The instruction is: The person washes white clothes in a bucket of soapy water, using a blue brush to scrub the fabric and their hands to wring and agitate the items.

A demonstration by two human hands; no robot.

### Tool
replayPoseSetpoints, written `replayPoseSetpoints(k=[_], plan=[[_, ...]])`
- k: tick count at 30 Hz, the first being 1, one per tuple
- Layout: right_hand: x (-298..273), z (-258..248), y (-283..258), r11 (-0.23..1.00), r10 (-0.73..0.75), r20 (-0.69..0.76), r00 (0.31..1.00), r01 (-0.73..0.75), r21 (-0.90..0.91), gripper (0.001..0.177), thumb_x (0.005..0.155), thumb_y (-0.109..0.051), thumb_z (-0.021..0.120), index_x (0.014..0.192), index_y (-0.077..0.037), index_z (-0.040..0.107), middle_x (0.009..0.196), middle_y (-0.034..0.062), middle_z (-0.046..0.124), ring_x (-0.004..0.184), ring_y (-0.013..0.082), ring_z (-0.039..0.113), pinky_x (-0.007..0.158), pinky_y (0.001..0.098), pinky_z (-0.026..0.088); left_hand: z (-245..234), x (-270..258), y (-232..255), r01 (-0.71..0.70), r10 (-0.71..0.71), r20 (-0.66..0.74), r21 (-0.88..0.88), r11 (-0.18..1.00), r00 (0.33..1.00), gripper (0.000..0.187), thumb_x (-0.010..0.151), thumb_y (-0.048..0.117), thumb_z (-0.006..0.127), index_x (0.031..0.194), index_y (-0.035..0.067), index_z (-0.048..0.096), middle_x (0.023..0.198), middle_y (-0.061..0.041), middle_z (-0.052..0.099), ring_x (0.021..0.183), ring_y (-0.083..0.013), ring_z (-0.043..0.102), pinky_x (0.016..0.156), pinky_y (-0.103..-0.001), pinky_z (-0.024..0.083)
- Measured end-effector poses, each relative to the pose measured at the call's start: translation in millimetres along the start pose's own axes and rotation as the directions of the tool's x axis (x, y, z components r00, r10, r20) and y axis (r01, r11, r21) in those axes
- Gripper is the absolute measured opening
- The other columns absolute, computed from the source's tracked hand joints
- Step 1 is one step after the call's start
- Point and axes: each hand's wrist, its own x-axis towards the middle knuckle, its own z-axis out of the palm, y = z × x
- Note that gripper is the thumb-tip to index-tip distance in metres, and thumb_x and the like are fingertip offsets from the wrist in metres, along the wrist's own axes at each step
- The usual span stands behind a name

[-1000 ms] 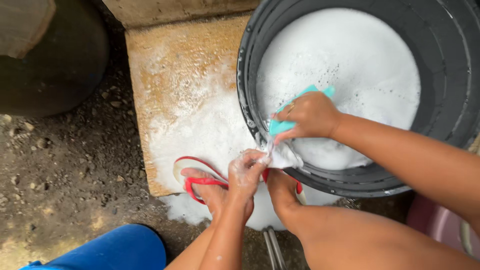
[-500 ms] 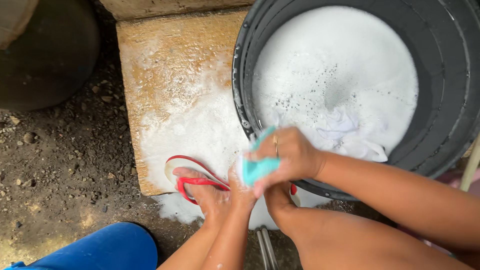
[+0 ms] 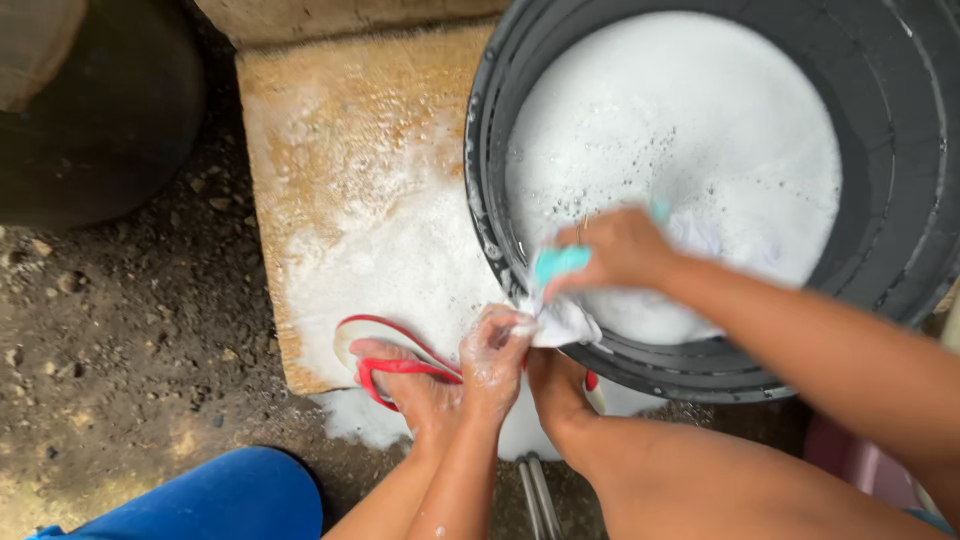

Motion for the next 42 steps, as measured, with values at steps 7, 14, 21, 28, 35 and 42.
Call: replayPoseSetpoints(k=[7,14,21,28,35,42], plan=[[-25,22,-3,0.994,0.087,0.117,0.989,-0.095,0.059,0.056,0.069,-0.056,0.09,0.104,-0.013,0.079,0.095,0.0062,0.078,0.083,0.0214,0.077,0.079,0.0337,0.06,-5,-2,22,-0.287,0.27,0.103,0.247,0.925,0.957,0.028,0.086,0.001,0.067,0.112,-0.004,0.057,0.097,-0.005,0.062,0.088,-0.0152,0.061,0.076,-0.028,0.049],[-9,-27,41,0.647,0.762,0.159,0.628,-0.72,-0.253,0.059,0.065,-0.057,0.087,0.112,-0.021,0.08,0.093,0.0046,0.082,0.073,0.0182,0.078,0.072,0.0299,0.061,-1,-2,38,-0.336,0.293,0.166,0.387,0.859,0.942,0.012,0.094,0.003,0.067,0.101,0.004,0.077,0.089,-0.007,0.055,0.084,-0.0178,0.056,0.072,-0.03,0.046],[-37,16,13,0.991,-0.118,0.035,0.992,0.12,-0.052,0.028,0.075,-0.038,0.09,0.095,-0.022,0.078,0.094,0.0016,0.076,0.083,0.0202,0.075,0.076,0.034,0.062,2,-2,10,0.011,-0.012,-0.06,-0.012,1.0,0.998,0.009,0.093,0.004,0.071,0.092,-0.004,0.07,0.098,-0.006,0.064,0.087,-0.0144,0.06,0.076,-0.029,0.051],[-41,12,-18,0.993,-0.104,-0.067,0.992,0.108,0.054,0.048,0.072,-0.055,0.088,0.096,-0.015,0.075,0.091,0.0023,0.07,0.078,0.0219,0.072,0.069,0.0354,0.059,1,-9,13,-0.215,0.222,-0.018,0.185,0.959,0.975,0.008,0.085,0.003,0.069,0.092,0.001,0.066,0.091,-0.005,0.064,0.086,-0.0111,0.058,0.076,-0.028,0.05],[-30,-3,14,0.982,-0.155,0.033,0.987,0.158,-0.101,0.035,0.074,-0.046,0.087,0.097,-0.022,0.076,0.096,0.0028,0.074,0.078,0.0222,0.073,0.069,0.036,0.058,11,-7,21,-0.092,0.098,-0.028,0.17,0.981,0.995,0.007,0.084,0.002,0.072,0.083,-0.001,0.066,0.088,-0.005,0.06,0.08,-0.0135,0.058,0.069,-0.029,0.049],[-27,-4,-2,0.999,0.049,0.14,0.989,-0.047,-0.02,0.045,0.062,-0.05,0.091,0.088,-0.016,0.079,0.081,0.0045,0.075,0.067,0.0265,0.071,0.061,0.0366,0.055,-14,-14,26,0.01,-0.008,-0.078,0.029,1.0,0.997,0.01,0.09,0.002,0.072,0.098,0.001,0.067,0.097,-0.003,0.065,0.093,-0.0123,0.059,0.085,-0.028,0.049]])
